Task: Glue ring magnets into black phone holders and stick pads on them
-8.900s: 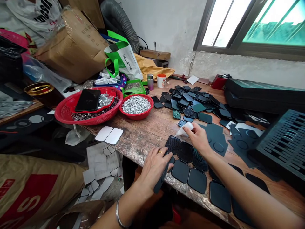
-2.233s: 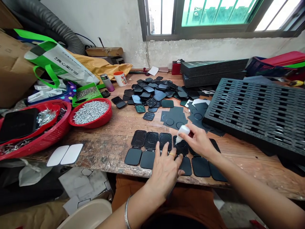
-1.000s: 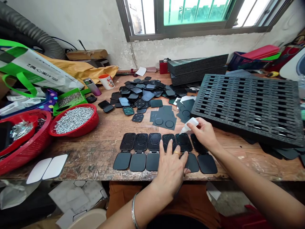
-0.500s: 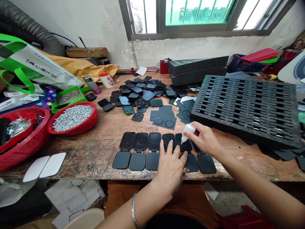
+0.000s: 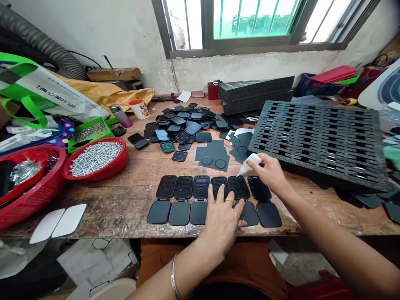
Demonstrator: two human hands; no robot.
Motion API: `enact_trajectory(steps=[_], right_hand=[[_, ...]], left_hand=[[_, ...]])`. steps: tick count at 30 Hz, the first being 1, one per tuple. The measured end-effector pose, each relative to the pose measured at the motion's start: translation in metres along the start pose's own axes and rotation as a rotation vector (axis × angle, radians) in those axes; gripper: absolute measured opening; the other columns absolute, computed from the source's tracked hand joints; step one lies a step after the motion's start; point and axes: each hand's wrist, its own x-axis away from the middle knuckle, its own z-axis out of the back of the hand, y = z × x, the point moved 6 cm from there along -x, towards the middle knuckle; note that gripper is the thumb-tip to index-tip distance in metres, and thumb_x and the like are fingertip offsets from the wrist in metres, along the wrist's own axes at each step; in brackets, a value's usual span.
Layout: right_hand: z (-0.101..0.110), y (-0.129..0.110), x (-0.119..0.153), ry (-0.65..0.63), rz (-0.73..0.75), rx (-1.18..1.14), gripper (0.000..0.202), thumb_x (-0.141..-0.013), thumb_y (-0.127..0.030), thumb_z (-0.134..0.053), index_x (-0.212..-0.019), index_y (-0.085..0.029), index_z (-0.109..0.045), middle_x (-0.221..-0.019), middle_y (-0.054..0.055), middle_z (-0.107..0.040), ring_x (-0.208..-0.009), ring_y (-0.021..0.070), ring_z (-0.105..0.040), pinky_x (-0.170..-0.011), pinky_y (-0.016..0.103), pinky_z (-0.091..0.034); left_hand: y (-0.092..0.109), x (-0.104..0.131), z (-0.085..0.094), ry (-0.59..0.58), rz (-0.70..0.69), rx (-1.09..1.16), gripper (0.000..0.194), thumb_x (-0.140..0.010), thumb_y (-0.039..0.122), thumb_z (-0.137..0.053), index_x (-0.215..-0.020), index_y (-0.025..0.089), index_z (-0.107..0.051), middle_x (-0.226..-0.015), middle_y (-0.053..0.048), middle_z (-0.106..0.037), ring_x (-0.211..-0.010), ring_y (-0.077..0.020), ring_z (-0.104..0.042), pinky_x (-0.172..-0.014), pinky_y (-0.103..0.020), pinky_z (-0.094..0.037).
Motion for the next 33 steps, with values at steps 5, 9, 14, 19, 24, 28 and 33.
enact_trajectory(steps=[5,9,14,19,24,28,33], right_hand=[[0.039,0.028,0.019,0.146,-0.177,-0.353,0.028,-0.071,-0.042,-0.069,-0.077,-0.016,-0.061,-0.061,-0.002,-0.054,-0.048,0.0090,-0.041,-0.043,0.023,-0.032],[0.057,0.042,0.029,0.196,-0.182,-0.333,0.029,-0.072,-0.043,-0.070,-0.079,-0.016,-0.061,-0.055,-0.004,-0.049,-0.046,0.0089,-0.039,-0.042,0.023,-0.031],[0.055,0.046,0.027,0.211,-0.140,-0.217,0.030,-0.073,-0.044,-0.067,-0.078,-0.016,-0.060,-0.061,-0.002,-0.055,-0.052,0.0110,-0.046,-0.049,0.025,-0.037],[0.045,0.043,0.021,0.186,-0.097,-0.151,0.027,-0.075,-0.042,-0.064,-0.082,-0.016,-0.061,-0.073,0.003,-0.063,-0.066,0.0165,-0.056,-0.061,0.029,-0.044],[0.050,0.026,0.020,0.167,0.029,0.156,0.023,-0.078,-0.040,-0.060,-0.083,-0.018,-0.061,-0.072,0.002,-0.062,-0.063,0.0159,-0.054,-0.061,0.028,-0.041],[0.063,0.011,0.024,0.125,0.094,0.354,0.018,-0.079,-0.037,-0.058,-0.081,-0.019,-0.060,-0.065,-0.001,-0.058,-0.057,0.0144,-0.049,-0.057,0.027,-0.037],[0.064,0.003,0.033,-0.038,0.063,0.405,0.015,-0.079,-0.035,-0.058,-0.079,-0.020,-0.060,-0.064,-0.001,-0.058,-0.056,0.0142,-0.049,-0.055,0.026,-0.037]], left_hand=[[0.010,-0.008,0.003,0.048,-0.003,0.048,0.053,-0.076,0.047,-0.068,-0.122,0.026,-0.055,-0.128,-0.008,-0.054,-0.132,-0.0368,-0.032,-0.109,-0.063,-0.014],[0.031,-0.019,0.001,0.060,-0.087,0.088,0.052,-0.079,0.046,-0.065,-0.125,0.027,-0.051,-0.130,-0.007,-0.053,-0.132,-0.0356,-0.031,-0.109,-0.062,-0.017],[0.040,-0.032,-0.009,0.049,-0.104,0.055,0.047,-0.079,0.050,-0.063,-0.117,0.025,-0.057,-0.125,-0.008,-0.056,-0.130,-0.0362,-0.033,-0.108,-0.063,-0.017],[0.040,-0.036,-0.007,0.011,-0.118,0.029,0.045,-0.078,0.051,-0.064,-0.114,0.024,-0.060,-0.118,-0.007,-0.060,-0.128,-0.0364,-0.036,-0.107,-0.065,-0.016],[0.042,-0.040,-0.004,0.001,-0.123,0.001,0.044,-0.077,0.052,-0.064,-0.111,0.023,-0.062,-0.114,-0.008,-0.061,-0.128,-0.0365,-0.035,-0.107,-0.064,-0.015],[0.043,-0.040,-0.007,0.011,-0.124,-0.022,0.047,-0.077,0.052,-0.064,-0.115,0.024,-0.061,-0.115,-0.009,-0.060,-0.129,-0.0362,-0.034,-0.108,-0.063,-0.015],[0.042,-0.038,-0.010,0.023,-0.100,-0.044,0.051,-0.076,0.053,-0.065,-0.116,0.023,-0.061,-0.128,-0.014,-0.051,-0.129,-0.0361,-0.034,-0.108,-0.062,-0.016]])
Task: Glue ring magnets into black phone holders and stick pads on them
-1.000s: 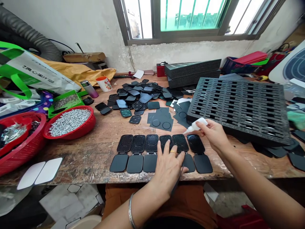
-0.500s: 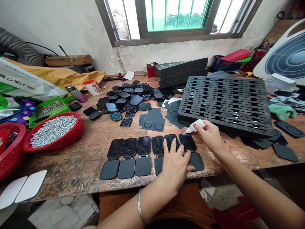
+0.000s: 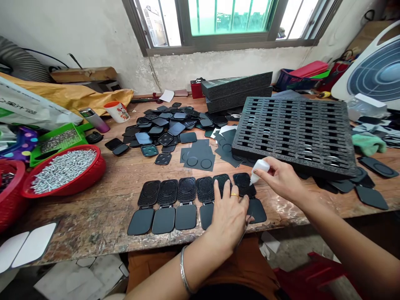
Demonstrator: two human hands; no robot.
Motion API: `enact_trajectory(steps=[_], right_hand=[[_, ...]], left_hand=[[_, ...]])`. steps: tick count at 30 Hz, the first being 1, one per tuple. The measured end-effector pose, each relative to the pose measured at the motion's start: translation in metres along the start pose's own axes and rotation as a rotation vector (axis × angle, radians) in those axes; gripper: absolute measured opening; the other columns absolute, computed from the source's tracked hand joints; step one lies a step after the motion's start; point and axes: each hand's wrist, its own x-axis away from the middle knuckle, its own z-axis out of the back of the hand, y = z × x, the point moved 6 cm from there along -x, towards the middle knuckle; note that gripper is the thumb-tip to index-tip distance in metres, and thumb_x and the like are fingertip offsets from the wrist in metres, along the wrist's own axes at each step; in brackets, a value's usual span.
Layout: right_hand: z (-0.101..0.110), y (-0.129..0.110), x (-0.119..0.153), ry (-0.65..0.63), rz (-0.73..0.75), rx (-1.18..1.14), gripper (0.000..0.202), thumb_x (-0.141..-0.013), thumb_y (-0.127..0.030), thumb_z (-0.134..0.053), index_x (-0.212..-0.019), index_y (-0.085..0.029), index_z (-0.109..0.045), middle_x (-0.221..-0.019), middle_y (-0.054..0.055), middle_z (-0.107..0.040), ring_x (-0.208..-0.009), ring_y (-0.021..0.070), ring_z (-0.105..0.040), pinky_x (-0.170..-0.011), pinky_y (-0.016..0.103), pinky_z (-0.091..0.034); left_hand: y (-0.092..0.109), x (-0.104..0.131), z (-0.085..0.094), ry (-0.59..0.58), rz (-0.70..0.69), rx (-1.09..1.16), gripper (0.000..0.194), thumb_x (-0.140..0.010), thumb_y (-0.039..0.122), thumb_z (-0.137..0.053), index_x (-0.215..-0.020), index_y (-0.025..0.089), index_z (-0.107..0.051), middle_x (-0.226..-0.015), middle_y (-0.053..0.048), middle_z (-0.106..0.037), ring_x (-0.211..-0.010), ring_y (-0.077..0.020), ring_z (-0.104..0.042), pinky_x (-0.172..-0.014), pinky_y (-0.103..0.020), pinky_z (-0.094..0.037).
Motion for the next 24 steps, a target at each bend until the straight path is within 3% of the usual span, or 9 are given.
enact_trajectory(steps=[4,10,14,18,21,24], right_hand=[[-0.014,-0.014,0.002,-0.041,0.013,-0.139,0.015,-0.080,-0.034,-0.057,-0.083,-0.020,-0.061,-0.071,0.001,-0.062,-0.062,0.0152,-0.052,-0.057,0.026,-0.039],[-0.029,-0.022,-0.014,0.065,0.057,-0.084,0.012,-0.079,-0.032,-0.057,-0.080,-0.020,-0.059,-0.063,-0.002,-0.055,-0.053,0.0127,-0.045,-0.053,0.025,-0.035],[-0.020,-0.013,-0.026,0.117,0.041,-0.021,0.013,-0.078,-0.033,-0.057,-0.076,-0.020,-0.058,-0.061,-0.002,-0.054,-0.053,0.0132,-0.046,-0.054,0.025,-0.034],[-0.005,0.005,-0.021,0.143,-0.024,-0.027,0.018,-0.077,-0.037,-0.059,-0.071,-0.020,-0.058,-0.059,-0.001,-0.056,-0.054,0.0138,-0.047,-0.054,0.026,-0.034],[0.002,0.024,-0.007,0.161,-0.117,-0.196,0.023,-0.073,-0.041,-0.064,-0.075,-0.018,-0.063,-0.066,0.001,-0.060,-0.058,0.0156,-0.051,-0.055,0.027,-0.038],[0.001,0.043,0.008,0.214,-0.277,-0.628,0.028,-0.070,-0.042,-0.071,-0.083,-0.018,-0.066,-0.072,0.003,-0.063,-0.054,0.0135,-0.049,-0.049,0.027,-0.041]], left_hand=[[0.000,0.000,0.000,-0.006,0.002,-0.005,0.051,-0.076,0.053,-0.065,-0.117,0.022,-0.061,-0.127,-0.015,-0.051,-0.128,-0.0355,-0.036,-0.108,-0.060,-0.017],[-0.001,-0.001,0.000,-0.012,0.003,0.002,0.053,-0.074,0.053,-0.067,-0.118,0.023,-0.061,-0.125,-0.014,-0.051,-0.127,-0.0350,-0.036,-0.108,-0.061,-0.017],[0.000,0.000,0.000,-0.015,0.002,-0.005,0.051,-0.075,0.054,-0.066,-0.116,0.023,-0.062,-0.125,-0.015,-0.052,-0.126,-0.0352,-0.038,-0.108,-0.060,-0.018],[0.000,0.001,0.001,-0.003,-0.003,-0.006,0.052,-0.074,0.054,-0.066,-0.115,0.022,-0.061,-0.126,-0.014,-0.052,-0.126,-0.0350,-0.037,-0.108,-0.060,-0.019],[0.001,0.003,0.002,0.014,-0.002,0.013,0.049,-0.074,0.053,-0.067,-0.111,0.021,-0.062,-0.123,-0.014,-0.053,-0.125,-0.0349,-0.038,-0.107,-0.060,-0.019],[0.002,0.008,0.007,0.061,-0.003,0.063,0.044,-0.075,0.051,-0.067,-0.105,0.020,-0.062,-0.119,-0.012,-0.054,-0.124,-0.0335,-0.039,-0.108,-0.060,-0.020]])
